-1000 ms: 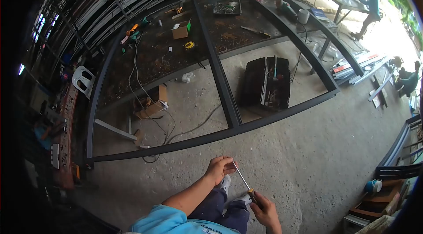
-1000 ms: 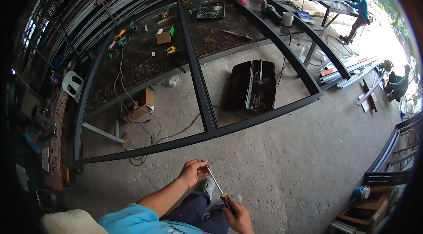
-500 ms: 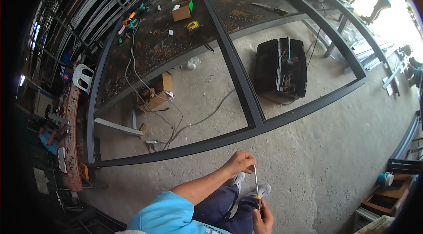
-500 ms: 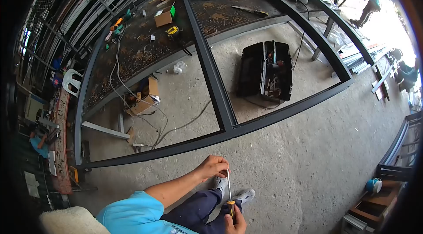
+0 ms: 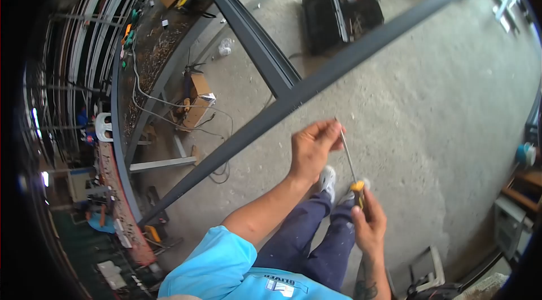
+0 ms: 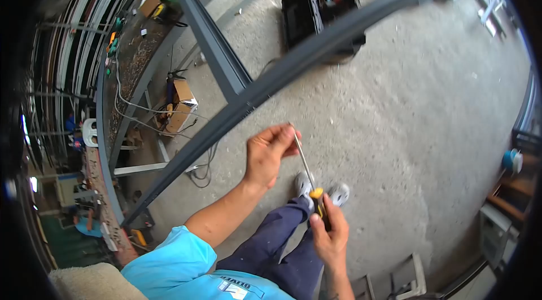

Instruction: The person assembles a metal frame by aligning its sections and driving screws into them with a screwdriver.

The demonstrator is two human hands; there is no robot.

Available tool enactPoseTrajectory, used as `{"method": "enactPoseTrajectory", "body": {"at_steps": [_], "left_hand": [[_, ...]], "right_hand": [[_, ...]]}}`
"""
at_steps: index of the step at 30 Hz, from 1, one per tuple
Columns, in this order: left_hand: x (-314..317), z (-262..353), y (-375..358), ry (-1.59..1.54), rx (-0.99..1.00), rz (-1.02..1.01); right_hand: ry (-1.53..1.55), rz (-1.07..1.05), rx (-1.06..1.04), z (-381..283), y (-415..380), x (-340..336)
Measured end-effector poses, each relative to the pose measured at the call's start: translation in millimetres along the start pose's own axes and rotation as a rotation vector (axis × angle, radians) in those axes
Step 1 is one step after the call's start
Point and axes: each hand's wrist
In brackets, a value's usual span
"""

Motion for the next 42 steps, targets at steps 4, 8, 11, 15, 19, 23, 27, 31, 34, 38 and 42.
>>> {"method": "enactPoseTrajectory", "body": {"at_steps": [4, 8, 11, 15, 19, 23, 27, 31, 34, 38, 42], "left_hand": [[2.5, 4.2, 3.0, -0.009, 0.164, 0.19], [-6.9, 4.3, -4.1, 0.076, 0.371, 0.352], [-10.6, 6.4, -4.5, 0.241, 0.463, 0.524], [-19.5, 5.4, 0.4, 0.455, 0.562, 0.596], [-23.9, 9.6, -5.4, 0.55, 0.538, 0.565], [-57.4, 31.1, -27.9, 1.111, 0.905, 0.511], [-87.0, 85.5, 1.1, 0.927, 0.904, 0.592], [-124.5, 111.9, 40.5, -0.018, -0.044, -0.22], [-121.0, 107.8, 46.4, 0.038, -0.076, -0.26], [-134.2, 105.0, 56.0, -0.175, -0.215, -0.421], [-117.4, 106.5, 49.7, -0.084, -0.164, -0.307]], "right_hand": [[-0.049, -0.061, -0.113, -19.2, 22.8, 2.9], [-0.058, -0.123, -0.223, -12.8, 29.0, 10.4], [-0.031, -0.126, -0.264, -15.0, 34.9, 17.6], [-0.024, -0.146, -0.245, -13.5, 34.6, 22.3], [-0.01, -0.135, -0.233, -10.7, 34.5, 25.8], [-0.01, -0.144, -0.245, -14.3, 37.2, 24.5], [0.003, -0.14, -0.231, -19.9, 38.1, 25.9], [-0.014, -0.144, -0.168, -26.1, 35.7, 31.1], [-0.039, -0.133, -0.196, -30.3, 37.5, 36.4], [-0.055, -0.136, -0.208, -30.6, 37.6, 43.9], [-0.066, -0.136, -0.184, -31.2, 35.7, 49.0]]}}
Point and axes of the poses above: each hand's wrist, its own y-axis towards the middle knuckle, its own x-axis out of the palm, z = x × y, and after that the axes turned 12 degrees about y, right-handed
